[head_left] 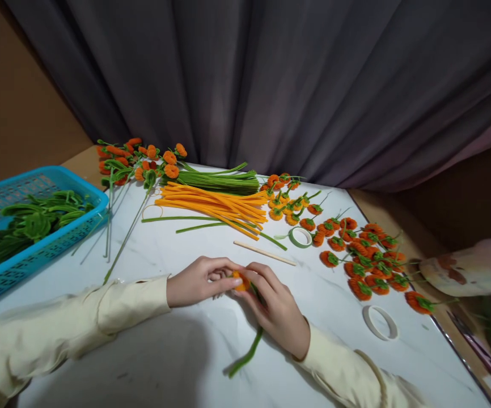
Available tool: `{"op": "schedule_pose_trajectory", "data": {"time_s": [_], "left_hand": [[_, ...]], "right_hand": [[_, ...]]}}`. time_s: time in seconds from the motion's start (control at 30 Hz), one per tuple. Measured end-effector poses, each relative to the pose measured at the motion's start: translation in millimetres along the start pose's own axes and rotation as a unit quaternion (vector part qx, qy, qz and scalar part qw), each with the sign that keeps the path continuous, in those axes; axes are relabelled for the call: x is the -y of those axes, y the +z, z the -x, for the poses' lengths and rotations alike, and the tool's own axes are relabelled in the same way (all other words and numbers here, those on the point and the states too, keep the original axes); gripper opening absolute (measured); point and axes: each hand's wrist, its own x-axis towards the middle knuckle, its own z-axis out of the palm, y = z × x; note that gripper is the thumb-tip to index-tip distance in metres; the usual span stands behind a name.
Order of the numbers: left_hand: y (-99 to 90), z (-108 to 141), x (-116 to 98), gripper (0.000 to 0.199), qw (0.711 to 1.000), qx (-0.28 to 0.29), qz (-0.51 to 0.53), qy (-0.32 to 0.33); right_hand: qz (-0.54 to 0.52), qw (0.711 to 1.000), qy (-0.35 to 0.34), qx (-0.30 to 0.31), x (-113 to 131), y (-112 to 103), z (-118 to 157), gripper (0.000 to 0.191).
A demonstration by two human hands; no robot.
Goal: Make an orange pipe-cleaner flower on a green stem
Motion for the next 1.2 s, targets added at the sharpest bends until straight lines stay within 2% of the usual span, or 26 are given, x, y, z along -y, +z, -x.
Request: {"op": "schedule_pose_trajectory", "data": {"time_s": [0.13,0.23,0.37,0.57,0.67,0.77,0.9,1.07,1.2], "left_hand": [[-1.6,2,0,0.038,0.999,0.0,-0.025,0.038],[-2.0,3,-1,0.039,0.996,0.007,-0.052,0.071],[-2.0,6,-2,0.042,0.993,0.021,-0.076,0.092],[-1.0,9,-3,0.04,0.988,0.033,-0.104,0.106],[0.6,7,-6,0.035,0.99,0.018,-0.11,0.082],[1.9,5,-10,0.02,0.987,-0.003,-0.15,0.049],[2.0,4,-12,0.024,0.981,0.006,-0.191,0.038],[2.6,6,-18,0.025,0.996,0.028,-0.076,-0.041],[4.3,7,-25,0.025,0.996,0.033,0.011,-0.076]], "right_hand": [[-0.074,0.997,0.02,-0.026,0,0,-2,0.023],[-0.109,0.994,0.022,-0.014,1,0,-3,0.026],[-0.133,0.991,0.011,0.011,0,0,-4,0.03],[-0.138,0.99,0.038,0.009,2,1,-4,0.02],[-0.129,0.99,0.054,-0.003,3,0,-5,0.018],[-0.115,0.992,0.057,-0.007,3,-1,-5,0.017],[-0.111,0.993,0.045,0.007,2,-1,-4,0.021],[-0.127,0.991,0.045,0.014,3,-3,-4,0.015],[-0.144,0.989,0.028,-0.021,6,-6,-6,0.012]]}}
